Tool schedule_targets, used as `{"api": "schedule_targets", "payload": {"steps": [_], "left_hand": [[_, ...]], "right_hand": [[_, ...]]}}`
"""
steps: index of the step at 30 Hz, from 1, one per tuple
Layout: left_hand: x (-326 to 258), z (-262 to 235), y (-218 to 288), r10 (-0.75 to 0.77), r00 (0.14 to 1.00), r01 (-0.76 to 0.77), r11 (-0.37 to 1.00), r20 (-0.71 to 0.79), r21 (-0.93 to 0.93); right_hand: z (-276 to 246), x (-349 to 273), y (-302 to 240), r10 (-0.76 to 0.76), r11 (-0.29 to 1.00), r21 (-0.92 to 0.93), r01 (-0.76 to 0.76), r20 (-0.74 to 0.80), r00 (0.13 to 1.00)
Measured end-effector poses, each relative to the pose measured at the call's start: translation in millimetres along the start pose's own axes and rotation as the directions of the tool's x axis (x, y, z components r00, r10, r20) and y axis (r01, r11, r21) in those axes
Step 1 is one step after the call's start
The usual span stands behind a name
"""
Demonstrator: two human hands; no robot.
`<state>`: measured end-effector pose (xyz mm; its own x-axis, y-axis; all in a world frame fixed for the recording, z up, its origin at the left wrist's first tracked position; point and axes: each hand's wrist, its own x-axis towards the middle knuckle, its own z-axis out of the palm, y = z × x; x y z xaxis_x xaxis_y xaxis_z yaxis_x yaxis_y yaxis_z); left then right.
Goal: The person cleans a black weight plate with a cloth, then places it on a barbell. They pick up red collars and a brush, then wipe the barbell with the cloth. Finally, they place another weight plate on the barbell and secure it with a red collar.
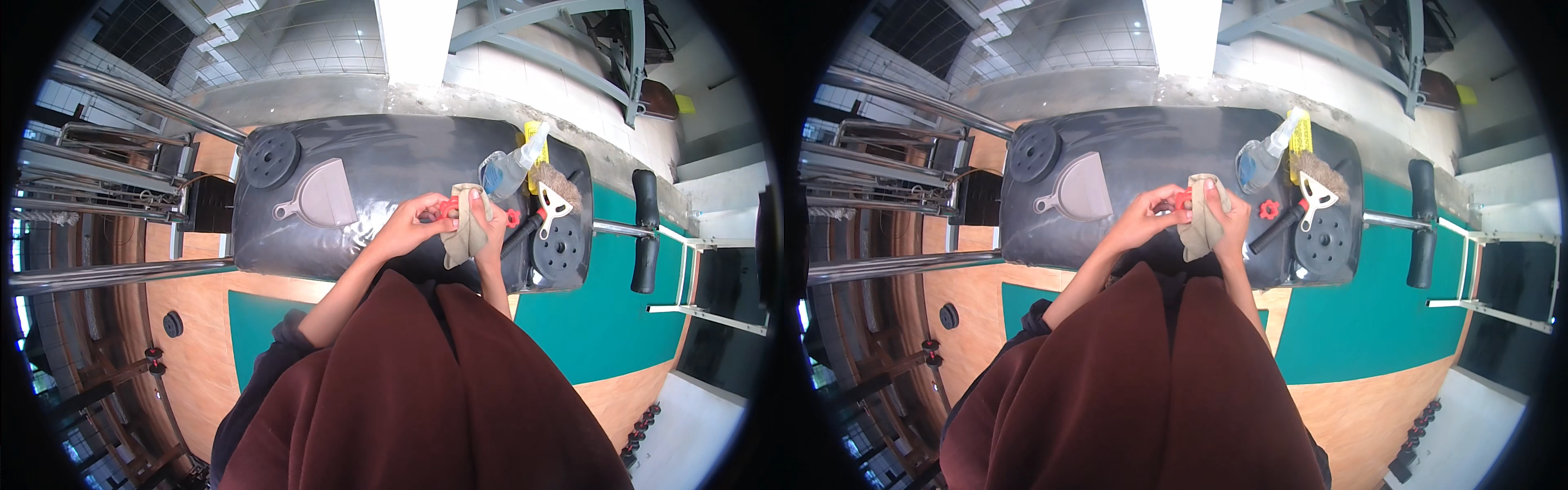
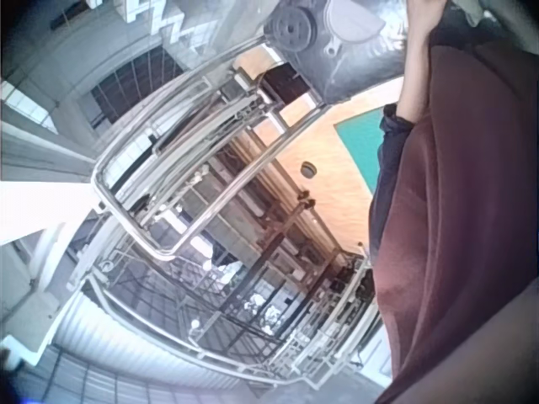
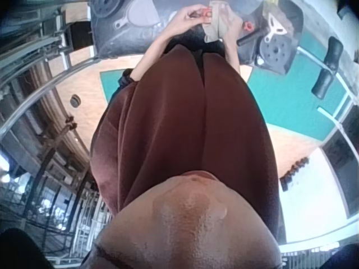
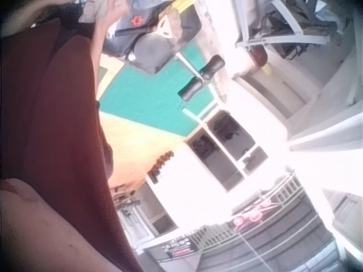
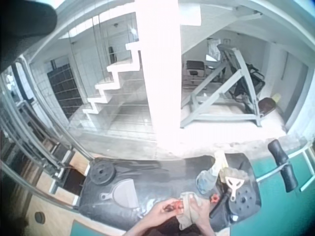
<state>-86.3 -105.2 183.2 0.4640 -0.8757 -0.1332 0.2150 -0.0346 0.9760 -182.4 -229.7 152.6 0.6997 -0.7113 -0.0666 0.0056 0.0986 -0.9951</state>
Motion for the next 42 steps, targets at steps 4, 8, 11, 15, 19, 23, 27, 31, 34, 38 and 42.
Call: {"api": "schedule_targets", "payload": {"steps": [4,8,11,15,19,23,27,31,34,38,42], "left_hand": [[10,13,-23,-0.002,0.997,0.011,0.993,-0.08,0.114],[14,23,-36,0.01,0.971,0.046,0.973,-0.24,0.228],[20,-5,-48,-0.175,0.951,0.265,0.886,-0.255,0.38],[51,-18,-88,-0.192,0.973,0.225,0.657,-0.129,0.72],[86,-10,-126,-0.08,0.997,0.037,0.416,-0.004,0.909],[98,-4,-143,0.012,0.998,-0.062,0.213,0.061,0.975],[97,0,-141,0.101,0.994,-0.054,0.273,0.027,0.961],[89,20,-132,0.288,0.946,-0.056,0.601,-0.15,0.798],[78,51,-123,-0.131,0.981,0.135,0.991,-0.143,0.016],[61,78,-114,-0.354,0.926,0.376,0.831,0.132,-0.41],[54,83,-104,-0.337,0.941,0.327,0.888,0.026,-0.322]], "right_hand": [[-3,0,15,0.102,0.974,0.203,-0.095,-0.023,0.995],[-31,-2,26,0.261,0.944,0.246,-0.219,-0.152,0.953],[-79,-2,24,0.268,0.939,0.283,-0.193,-0.254,0.93],[-134,5,21,0.236,0.907,-0.269,-0.324,-0.311,0.921],[-143,27,34,0.204,0.558,-0.788,-0.263,-0.177,0.963],[-131,51,60,0.363,0.308,-0.922,-0.233,-0.112,0.925],[-128,61,73,0.41,0.286,-0.936,-0.206,-0.075,0.909],[-128,53,62,0.353,0.455,-0.873,-0.173,-0.001,0.936],[-118,33,42,0.222,0.782,-0.612,-0.116,0.1,0.97],[-94,5,15,-0.061,0.821,-0.548,0.157,0.189,0.98],[-87,-3,-2,-0.098,0.856,-0.486,0.178,0.185,0.978]]}}
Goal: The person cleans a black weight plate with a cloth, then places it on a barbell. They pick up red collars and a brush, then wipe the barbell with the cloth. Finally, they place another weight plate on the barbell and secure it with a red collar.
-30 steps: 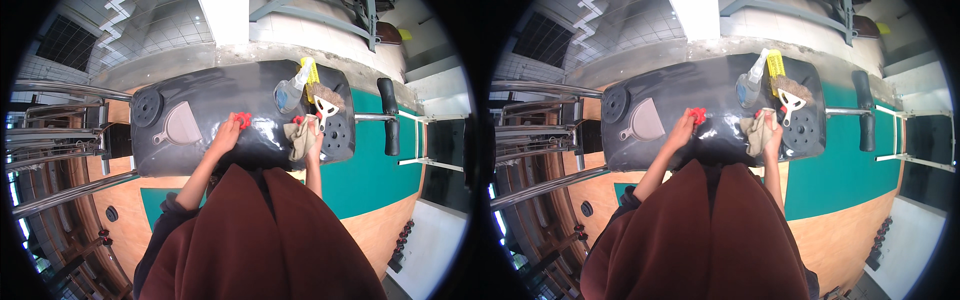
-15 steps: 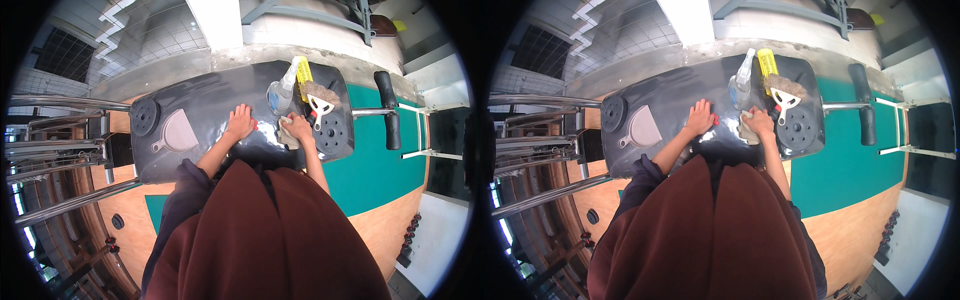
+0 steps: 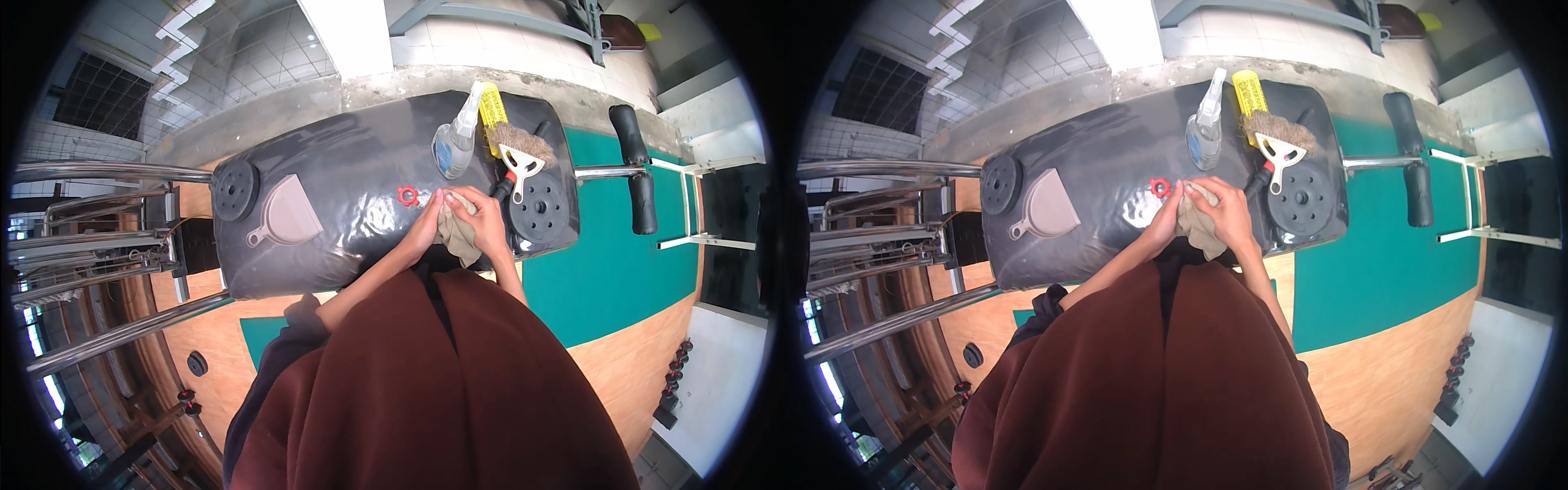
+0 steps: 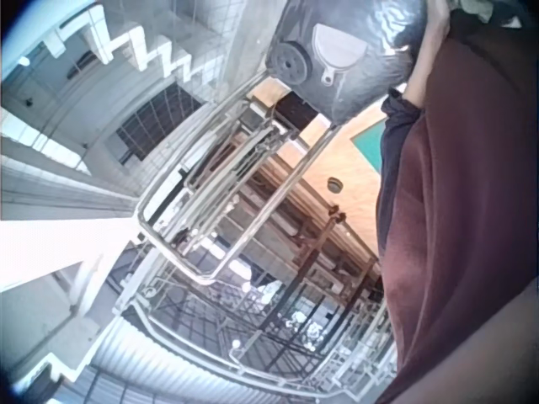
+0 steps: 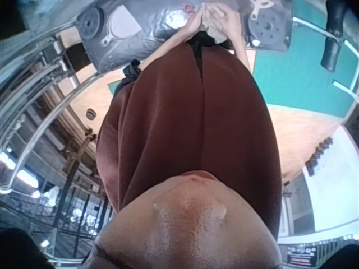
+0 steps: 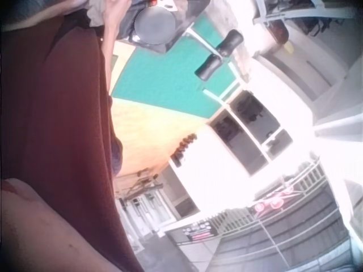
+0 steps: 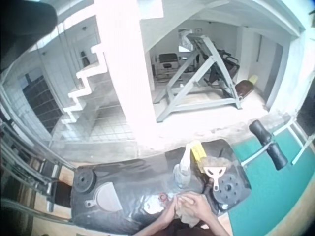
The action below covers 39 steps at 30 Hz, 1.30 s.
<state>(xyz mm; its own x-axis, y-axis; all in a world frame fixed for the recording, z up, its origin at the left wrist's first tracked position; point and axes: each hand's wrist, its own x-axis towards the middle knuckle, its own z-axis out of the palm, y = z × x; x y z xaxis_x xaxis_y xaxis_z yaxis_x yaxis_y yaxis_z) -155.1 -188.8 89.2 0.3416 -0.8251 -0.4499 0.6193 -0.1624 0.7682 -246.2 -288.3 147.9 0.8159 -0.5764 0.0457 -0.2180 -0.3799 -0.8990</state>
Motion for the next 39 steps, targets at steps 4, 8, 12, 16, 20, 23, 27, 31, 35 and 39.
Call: {"api": "schedule_targets", "payload": {"steps": [4,8,12,16,20,23,27,31,35,39], "left_hand": [[-14,1,17,0.135,0.991,-0.135,0.991,0.021,0.005],[-22,-2,38,0.24,0.965,-0.232,0.97,-0.109,0.078],[-24,-2,54,0.319,0.93,-0.296,0.945,-0.184,0.142],[-32,32,46,0.27,0.963,-0.27,0.951,-0.022,-0.153],[-38,38,45,0.275,0.961,-0.273,0.942,-0.016,-0.194],[-39,39,40,0.284,0.958,-0.274,0.948,0.04,-0.165],[-33,47,25,0.234,0.958,-0.231,0.972,-0.166,0.037],[-22,40,12,0.31,0.927,-0.218,0.903,-0.209,0.372],[-13,32,3,0.332,0.924,-0.226,0.874,-0.189,0.431],[-13,29,4,0.323,0.938,-0.262,0.898,-0.128,0.352]], "right_hand": [[-5,0,-5,-0.021,1.0,0.021,0.021,0.01,1.0],[-7,4,-6,0.056,0.997,0.054,-0.048,-0.16,0.986],[-1,12,-10,0.197,0.813,0.581,0.045,-0.347,0.917],[18,11,-17,-0.261,0.964,-0.028,0.263,-0.257,0.93],[27,6,-18,0.039,0.972,0.234,0.033,-0.297,0.954],[29,6,-15,0.112,0.958,0.286,-0.004,-0.361,0.926],[31,7,-11,0.355,0.703,0.71,-0.038,-0.304,0.884],[34,8,-6,0.564,0.423,0.901,-0.097,-0.178,0.807],[39,7,7,0.605,0.366,0.916,-0.167,-0.098,0.79],[44,5,33,0.56,0.13,0.962,-0.241,0.13,0.819]]}}
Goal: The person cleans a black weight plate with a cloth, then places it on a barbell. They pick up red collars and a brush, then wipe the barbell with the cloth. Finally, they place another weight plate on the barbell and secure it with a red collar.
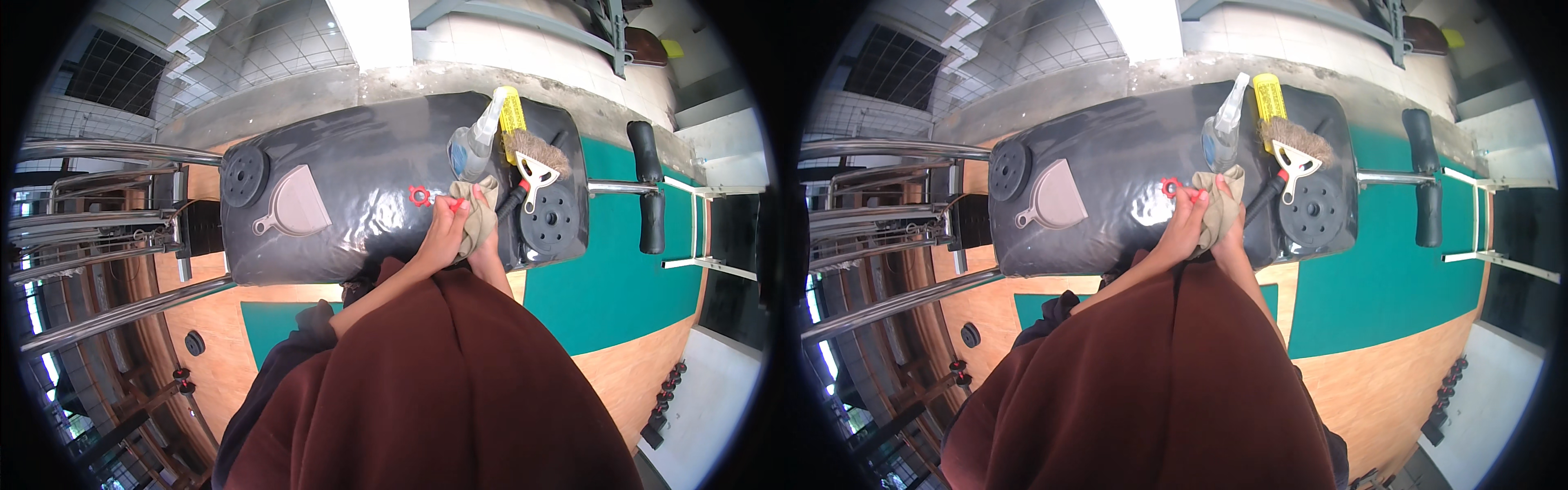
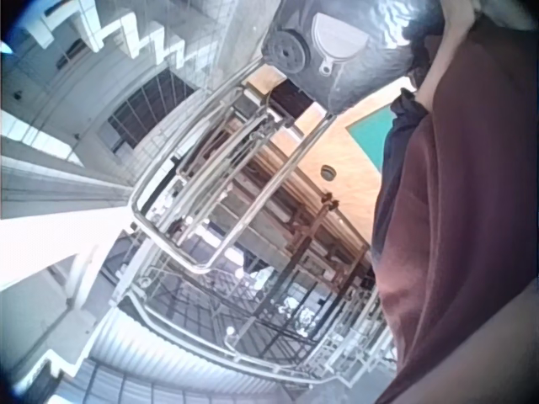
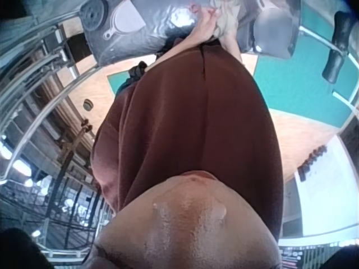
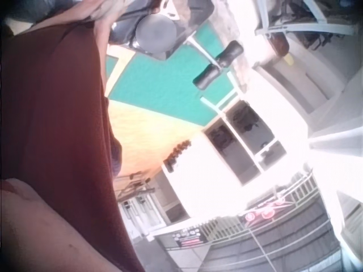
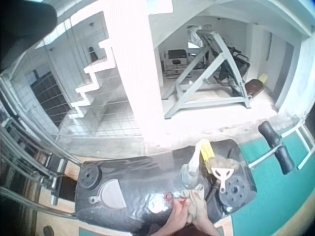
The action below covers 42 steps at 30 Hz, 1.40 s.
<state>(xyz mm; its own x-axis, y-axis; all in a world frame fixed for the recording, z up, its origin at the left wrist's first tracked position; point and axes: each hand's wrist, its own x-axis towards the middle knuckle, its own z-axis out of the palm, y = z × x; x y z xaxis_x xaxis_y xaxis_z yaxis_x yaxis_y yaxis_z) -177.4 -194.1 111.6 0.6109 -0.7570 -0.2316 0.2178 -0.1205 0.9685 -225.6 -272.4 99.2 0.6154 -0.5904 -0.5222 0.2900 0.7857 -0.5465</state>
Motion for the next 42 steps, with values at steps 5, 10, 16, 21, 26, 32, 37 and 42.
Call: {"api": "schedule_targets", "payload": {"steps": [5,10,16,21,26,32,37,42], "left_hand": [[33,-41,2,-0.021,0.985,-0.002,0.991,-0.169,-0.137],[92,-89,-27,0.195,0.979,-0.18,0.707,0.055,0.684],[109,-93,-50,0.045,0.991,-0.129,0.483,0.122,0.866],[99,-87,-44,0.235,0.97,-0.089,0.555,-0.054,0.827],[68,-62,-40,0.215,0.976,-0.155,0.775,-0.025,0.613],[44,-32,-49,0.18,0.92,-0.372,0.679,0.347,0.633],[37,-8,-31,0.47,0.882,-0.271,0.559,-0.03,0.784],[42,41,-19,0.232,0.796,-0.606,0.311,0.56,0.732]], "right_hand": [[-33,7,-17,0.192,0.87,0.345,-0.351,0.419,0.888],[-47,-10,-53,0.035,0.997,0.074,-0.031,-0.061,0.998],[-41,-19,-46,-0.222,0.931,-0.33,0.156,-0.17,0.96],[-28,0,-3,-0.65,0.193,-0.896,0.401,0.189,0.736],[-28,7,32,-0.577,-0.138,-0.945,0.297,0.32,0.752],[-51,7,0,-0.56,-0.041,-0.976,0.214,0.199,0.804],[-82,46,-79,-0.763,-0.092,-0.994,-0.052,0.037,0.645],[-98,70,-88,-0.578,-0.139,-0.979,-0.151,-0.044,0.815]]}}
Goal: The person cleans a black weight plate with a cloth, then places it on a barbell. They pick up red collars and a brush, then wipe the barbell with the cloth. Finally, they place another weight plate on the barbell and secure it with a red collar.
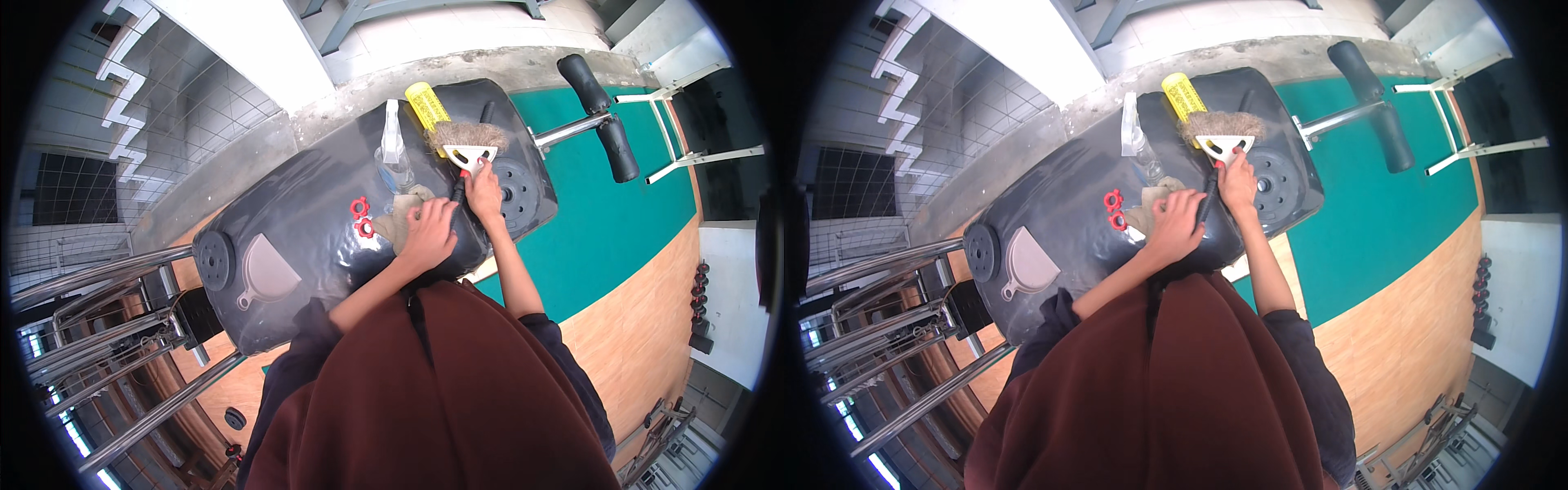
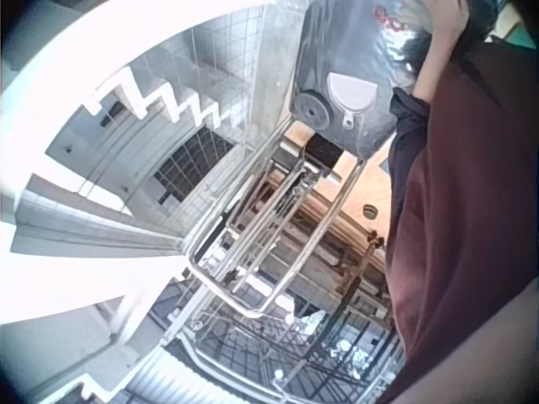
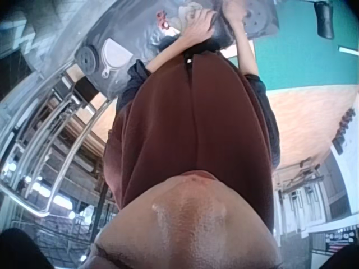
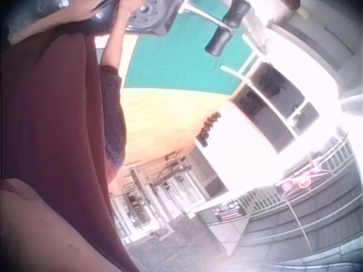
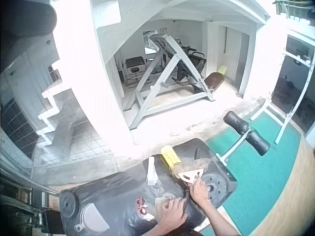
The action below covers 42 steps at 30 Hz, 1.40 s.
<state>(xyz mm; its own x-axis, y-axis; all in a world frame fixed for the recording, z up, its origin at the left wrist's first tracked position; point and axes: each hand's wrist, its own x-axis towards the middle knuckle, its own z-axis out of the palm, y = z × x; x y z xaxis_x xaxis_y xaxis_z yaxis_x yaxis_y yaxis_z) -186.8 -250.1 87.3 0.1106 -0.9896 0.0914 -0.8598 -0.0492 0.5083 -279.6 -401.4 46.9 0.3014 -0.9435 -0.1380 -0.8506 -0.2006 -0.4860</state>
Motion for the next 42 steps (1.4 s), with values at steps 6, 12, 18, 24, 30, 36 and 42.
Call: {"api": "schedule_targets", "payload": {"steps": [6,12,18,24,30,36,42], "left_hand": [[71,70,-2,-0.232,0.952,0.147,0.919,0.198,0.367],[83,86,-4,-0.348,0.915,0.266,0.901,0.205,0.343],[80,55,7,-0.337,0.92,0.34,0.94,0.202,0.02],[75,29,34,-0.281,0.96,0.268,0.936,-0.023,-0.229],[20,-60,41,-0.059,0.992,0.123,0.603,0.11,-0.788],[-94,-152,1,0.055,0.967,0.185,0.522,0.249,-0.832],[-263,-192,-47,-0.325,0.839,0.499,0.139,0.437,-0.856]], "right_hand": [[9,-13,-1,-0.173,0.953,0.198,0.23,-0.268,0.948],[-10,-35,0,-0.051,0.924,0.342,0.168,-0.327,0.944],[-21,-61,-3,0.187,0.822,0.568,-0.03,-0.22,0.957],[-53,-65,-5,0.186,0.724,0.643,0.249,-0.53,0.828],[-161,-79,2,0.132,0.609,0.708,0.358,-0.535,0.834],[-231,-132,30,0.235,0.526,0.746,0.408,-0.589,0.774],[-195,-163,-39,-0.072,0.423,0.793,0.438,-0.452,0.889]]}}
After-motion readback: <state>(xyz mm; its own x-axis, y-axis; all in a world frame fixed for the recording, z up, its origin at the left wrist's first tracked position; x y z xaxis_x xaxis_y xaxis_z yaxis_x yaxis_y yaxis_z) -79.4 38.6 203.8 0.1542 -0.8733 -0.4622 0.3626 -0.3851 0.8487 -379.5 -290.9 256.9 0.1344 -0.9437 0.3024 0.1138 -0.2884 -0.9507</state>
